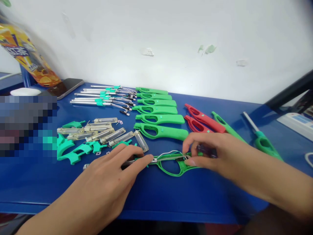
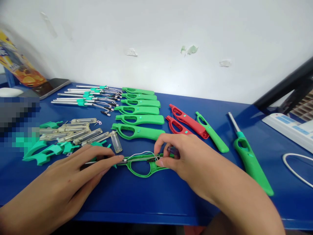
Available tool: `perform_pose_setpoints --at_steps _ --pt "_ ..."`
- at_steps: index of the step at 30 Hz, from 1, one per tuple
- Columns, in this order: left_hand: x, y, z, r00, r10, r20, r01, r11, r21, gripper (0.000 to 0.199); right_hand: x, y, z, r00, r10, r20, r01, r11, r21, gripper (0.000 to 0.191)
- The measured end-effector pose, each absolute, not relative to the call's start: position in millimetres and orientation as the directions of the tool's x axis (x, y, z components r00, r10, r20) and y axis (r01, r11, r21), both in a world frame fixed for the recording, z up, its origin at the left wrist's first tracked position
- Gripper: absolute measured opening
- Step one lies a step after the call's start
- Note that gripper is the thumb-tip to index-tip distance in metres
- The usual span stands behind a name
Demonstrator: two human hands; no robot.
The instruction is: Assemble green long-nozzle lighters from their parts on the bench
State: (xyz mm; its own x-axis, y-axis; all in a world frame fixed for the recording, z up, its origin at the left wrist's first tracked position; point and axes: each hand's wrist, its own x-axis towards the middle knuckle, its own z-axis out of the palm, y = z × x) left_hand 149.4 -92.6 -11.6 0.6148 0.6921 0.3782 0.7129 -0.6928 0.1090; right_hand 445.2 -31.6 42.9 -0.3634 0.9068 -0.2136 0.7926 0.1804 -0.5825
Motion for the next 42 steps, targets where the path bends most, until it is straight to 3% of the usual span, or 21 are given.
perform_pose_setpoints --at_steps 13,25,33,42 --pt "148.8 -93.3 -11.9 0.612 0.690 0.387 0.711 -0.694 0.112 0.054 442.8 -34.1 41.5 -0.380 0.893 -0.240 0.840 0.225 -0.494 0.020" --pt "147.5 -94.0 -14.3 0.620 0.692 0.370 0.707 -0.697 0.118 0.056 429.2 -41.1 54.7 -0.218 0.893 -0.393 0.930 0.068 -0.361 0.016" --pt "147.2 -93.6 -12.2 0.617 0.696 0.367 0.715 -0.691 0.109 0.057 426.0 -37.7 51.2 -0.209 0.895 -0.395 0.936 0.066 -0.345 0.009" --pt "148.2 -94.7 -13.3 0.616 0.698 0.364 0.715 -0.690 0.112 0.055 425.1 -37.7 53.5 -0.207 0.914 -0.350 0.947 0.097 -0.306 0.016"
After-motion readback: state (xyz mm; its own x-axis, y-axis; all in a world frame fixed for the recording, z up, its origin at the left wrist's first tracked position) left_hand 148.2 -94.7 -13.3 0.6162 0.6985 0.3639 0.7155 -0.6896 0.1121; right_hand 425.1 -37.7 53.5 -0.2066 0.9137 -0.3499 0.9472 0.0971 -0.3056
